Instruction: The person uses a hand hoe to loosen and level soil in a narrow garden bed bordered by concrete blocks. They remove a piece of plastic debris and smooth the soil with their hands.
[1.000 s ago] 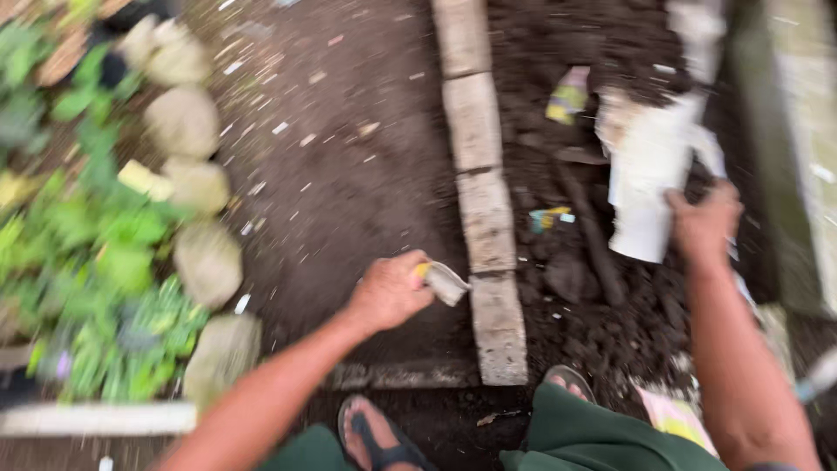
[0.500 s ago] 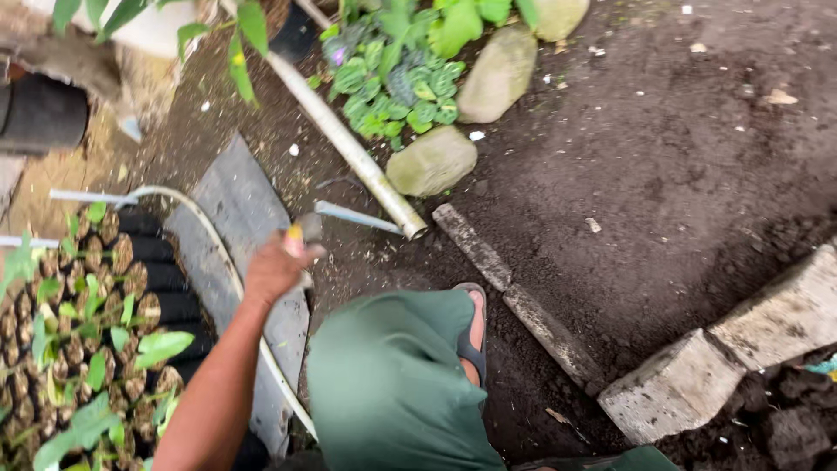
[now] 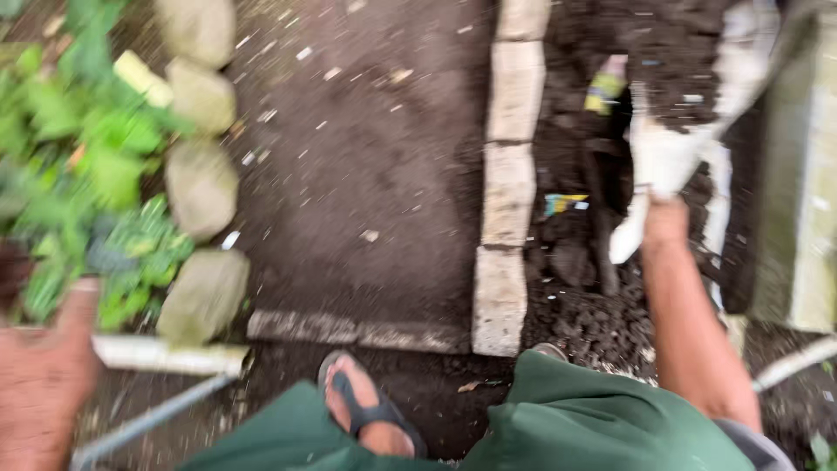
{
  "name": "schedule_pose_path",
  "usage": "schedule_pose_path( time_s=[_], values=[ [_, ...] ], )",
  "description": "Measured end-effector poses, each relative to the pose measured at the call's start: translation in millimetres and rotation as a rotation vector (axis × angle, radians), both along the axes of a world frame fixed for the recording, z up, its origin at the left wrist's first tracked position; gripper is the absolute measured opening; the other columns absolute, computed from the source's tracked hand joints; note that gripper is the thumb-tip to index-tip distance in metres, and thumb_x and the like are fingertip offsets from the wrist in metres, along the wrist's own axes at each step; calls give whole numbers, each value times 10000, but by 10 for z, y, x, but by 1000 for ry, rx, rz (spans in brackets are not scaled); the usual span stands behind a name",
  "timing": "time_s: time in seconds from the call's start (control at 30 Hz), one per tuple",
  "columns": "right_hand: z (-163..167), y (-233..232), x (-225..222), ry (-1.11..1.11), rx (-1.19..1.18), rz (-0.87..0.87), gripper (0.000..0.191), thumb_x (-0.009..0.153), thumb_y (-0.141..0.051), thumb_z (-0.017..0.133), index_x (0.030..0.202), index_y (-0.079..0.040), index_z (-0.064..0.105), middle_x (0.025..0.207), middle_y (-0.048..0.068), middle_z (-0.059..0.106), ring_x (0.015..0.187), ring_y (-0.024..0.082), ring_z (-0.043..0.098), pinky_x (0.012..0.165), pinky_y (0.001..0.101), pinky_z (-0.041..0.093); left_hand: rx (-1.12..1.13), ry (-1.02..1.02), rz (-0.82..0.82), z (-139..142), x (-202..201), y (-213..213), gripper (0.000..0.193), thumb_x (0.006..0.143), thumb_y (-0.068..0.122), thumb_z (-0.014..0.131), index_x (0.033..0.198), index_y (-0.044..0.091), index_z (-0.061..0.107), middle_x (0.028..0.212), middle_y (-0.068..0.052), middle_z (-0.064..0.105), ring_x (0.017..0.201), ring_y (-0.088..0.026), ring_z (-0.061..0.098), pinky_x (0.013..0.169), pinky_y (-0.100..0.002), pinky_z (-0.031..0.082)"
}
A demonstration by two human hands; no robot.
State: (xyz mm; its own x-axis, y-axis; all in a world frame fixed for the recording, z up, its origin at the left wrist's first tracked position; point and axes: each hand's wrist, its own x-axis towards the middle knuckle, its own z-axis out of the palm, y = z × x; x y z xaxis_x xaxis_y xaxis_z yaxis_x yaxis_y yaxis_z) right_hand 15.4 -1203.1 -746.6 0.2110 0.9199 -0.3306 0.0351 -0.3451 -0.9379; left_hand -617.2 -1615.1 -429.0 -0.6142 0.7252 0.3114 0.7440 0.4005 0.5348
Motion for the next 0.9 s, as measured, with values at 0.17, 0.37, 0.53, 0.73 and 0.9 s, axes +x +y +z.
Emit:
schedule_pose_path(
  time_s=[0.17, 0.37, 0.53, 0.73, 0.9],
  values=[
    [297, -949, -205, -32, -63, 69, 282, 1021, -214, 603, 1194, 5, 644, 911, 63, 686, 724, 174, 615, 621, 349, 506, -382, -258, -435, -441, 1596, 1797, 591, 818, 317, 752, 1349, 96, 619, 1281, -93, 713, 1179, -229, 700, 1005, -411, 525],
    [510, -1965, -66, 11, -64, -78, 364, 1057, -249, 562, 1247, 57, 617, 1047, 82, 716, 875, 143, 632, 778, 308, 523, -487, -637, -736, -1725, 3616, 2995, 712, 910, 454, 690, 1458, 45, 493, 1456, -160, 581, 1264, -266, 627, 1053, -422, 481],
    [604, -2437, 82, -37, -146, -89, 367, 1013, -255, 571, 1239, 29, 626, 975, 88, 706, 800, 140, 615, 708, 328, 532, -686, -1328, -481, -2506, 4835, 3328, 688, 901, 329, 739, 1441, 35, 430, 1393, -157, 607, 1230, -266, 596, 1028, -444, 470],
    [701, -2763, -49, 401, -271, 244, 443, 1034, -335, 519, 1181, 60, 655, 976, 145, 748, 796, 208, 697, 713, 379, 581, -684, -454, -880, -2512, 4476, 2924, 230, 872, 139, 635, 1052, 2, 676, 948, -224, 721, 902, -365, 710, 812, -487, 544],
    [889, -1857, 25, 80, -252, 274, 859, 913, -697, 311, 1482, -75, 480, 1023, 254, 705, 777, 279, 672, 631, 415, 563, -753, -316, -877, -1798, 3807, 2855, 227, 896, 143, 630, 1061, -13, 634, 953, -237, 710, 901, -366, 712, 803, -492, 574]
  ],
)
